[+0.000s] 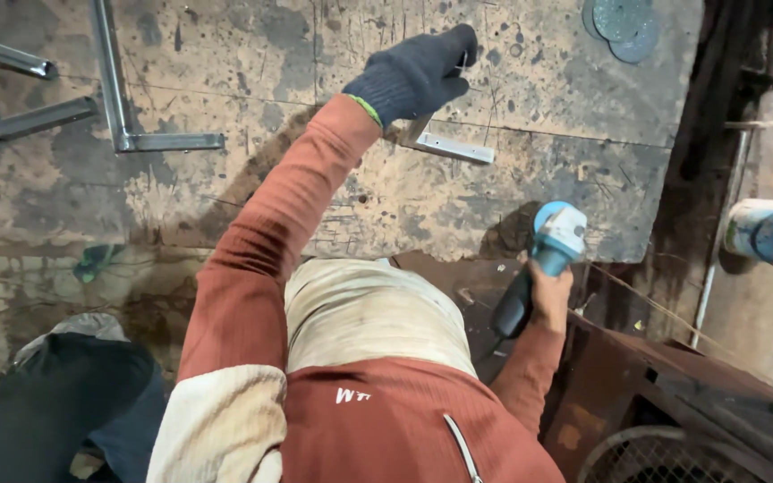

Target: The recorder uses an angle grinder to sand and refine the joints of metal frame components on a workbench.

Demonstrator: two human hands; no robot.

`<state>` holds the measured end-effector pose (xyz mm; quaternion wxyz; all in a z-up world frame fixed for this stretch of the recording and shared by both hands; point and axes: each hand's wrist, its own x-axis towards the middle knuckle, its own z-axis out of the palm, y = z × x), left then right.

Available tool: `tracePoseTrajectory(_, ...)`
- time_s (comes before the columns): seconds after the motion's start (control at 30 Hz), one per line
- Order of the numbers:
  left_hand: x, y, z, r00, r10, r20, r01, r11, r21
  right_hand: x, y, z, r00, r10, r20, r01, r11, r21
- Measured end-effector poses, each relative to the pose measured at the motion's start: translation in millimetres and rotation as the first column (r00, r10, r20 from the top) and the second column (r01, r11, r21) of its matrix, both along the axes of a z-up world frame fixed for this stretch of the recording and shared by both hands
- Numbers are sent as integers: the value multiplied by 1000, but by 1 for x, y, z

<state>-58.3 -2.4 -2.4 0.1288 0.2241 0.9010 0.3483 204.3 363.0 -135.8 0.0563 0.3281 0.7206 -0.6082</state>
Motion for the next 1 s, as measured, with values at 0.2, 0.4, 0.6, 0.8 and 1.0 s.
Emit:
tracePoseTrajectory(0.2, 33, -27, 21, 977, 152, -153, -164, 984, -72, 20, 16, -16, 994, 93, -52, -95, 994, -49)
tracePoseTrajectory(0.4, 95, -96, 1, 901, 426, -81, -433, 895, -108, 2, 7, -32, 988, 146, -52, -148, 988, -46)
tracePoseTrajectory(0.6, 180, -159, -29, 738, 475, 480, -432, 878, -205, -10, -31, -10, 984, 176, -19, -174, 981, 81)
tracePoseTrajectory(0.8, 254, -193, -104, 602, 449, 660, -759, 577, 300, -18, -93, 13, 986, 162, 29, -165, 977, 135)
tracePoseTrajectory(1.0, 280, -329, -143, 486, 514, 707, -821, -10, 571, -15, -191, 67, 993, 28, 113, -46, 987, 153)
